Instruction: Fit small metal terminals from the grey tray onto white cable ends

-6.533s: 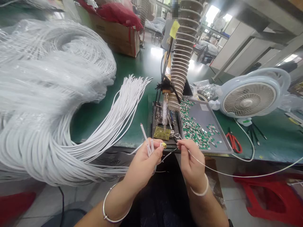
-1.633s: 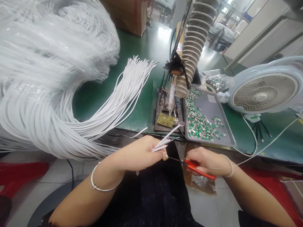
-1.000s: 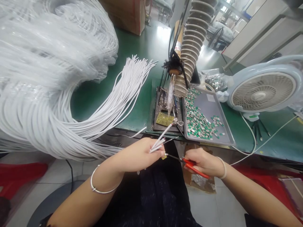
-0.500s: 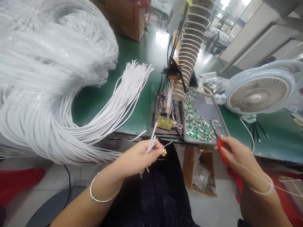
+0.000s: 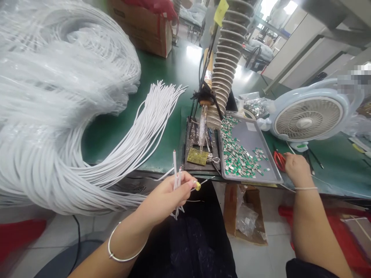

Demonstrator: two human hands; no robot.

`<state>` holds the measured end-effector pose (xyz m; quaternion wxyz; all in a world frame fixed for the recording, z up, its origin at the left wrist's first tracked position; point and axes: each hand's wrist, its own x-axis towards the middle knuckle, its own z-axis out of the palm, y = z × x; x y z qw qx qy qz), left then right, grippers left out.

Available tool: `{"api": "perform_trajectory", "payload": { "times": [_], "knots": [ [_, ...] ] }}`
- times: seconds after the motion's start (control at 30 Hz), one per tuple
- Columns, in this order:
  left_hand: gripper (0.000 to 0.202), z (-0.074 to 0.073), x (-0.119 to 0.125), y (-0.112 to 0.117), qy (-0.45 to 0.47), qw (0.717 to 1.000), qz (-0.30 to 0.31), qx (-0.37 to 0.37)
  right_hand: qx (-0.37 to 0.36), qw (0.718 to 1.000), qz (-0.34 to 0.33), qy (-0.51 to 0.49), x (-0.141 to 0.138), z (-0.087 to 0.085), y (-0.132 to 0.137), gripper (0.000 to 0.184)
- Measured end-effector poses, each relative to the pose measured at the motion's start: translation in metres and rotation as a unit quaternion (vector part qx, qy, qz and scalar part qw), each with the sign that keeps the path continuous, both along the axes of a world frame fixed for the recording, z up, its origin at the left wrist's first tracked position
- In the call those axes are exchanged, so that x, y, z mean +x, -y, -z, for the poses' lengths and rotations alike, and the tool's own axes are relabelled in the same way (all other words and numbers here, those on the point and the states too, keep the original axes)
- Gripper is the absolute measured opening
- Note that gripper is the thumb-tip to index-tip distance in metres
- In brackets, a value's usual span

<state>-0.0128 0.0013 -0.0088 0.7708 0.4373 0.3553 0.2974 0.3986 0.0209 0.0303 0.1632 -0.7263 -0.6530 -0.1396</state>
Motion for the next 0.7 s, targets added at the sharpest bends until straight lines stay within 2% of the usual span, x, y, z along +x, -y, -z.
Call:
{"api": "perform_trajectory", "payload": {
  "times": [0.13,0.2,0.27,0.37,0.47,0.7],
  "knots": [
    [0.031,-0.002,0.004,-0.001,-0.003,1.0,-0.007,-0.01,0.058,0.998,0.0,0.013,-0.033,0.004,0.015,0.036],
    [0.03,-0.002,0.006,-0.002,-0.006,1.0,-0.01,-0.009,0.088,0.996,-0.002,0.009,-0.059,0.004,0.021,0.038],
    [0.029,-0.001,0.007,-0.002,-0.009,1.0,-0.019,-0.004,0.106,0.994,-0.035,-0.019,-0.088,0.002,0.025,0.036],
    [0.028,0.0,0.008,-0.003,-0.035,0.999,-0.037,0.011,0.073,0.987,-0.109,-0.091,-0.127,-0.001,0.022,0.021],
    [0.025,-0.004,0.009,-0.003,-0.089,0.993,-0.051,0.057,-0.009,0.975,-0.192,-0.113,-0.15,0.0,0.014,0.016],
    [0.018,-0.017,0.012,-0.005,-0.168,0.968,-0.091,0.162,-0.107,0.967,-0.223,-0.059,-0.16,0.006,-0.001,0.014]
  ]
}}
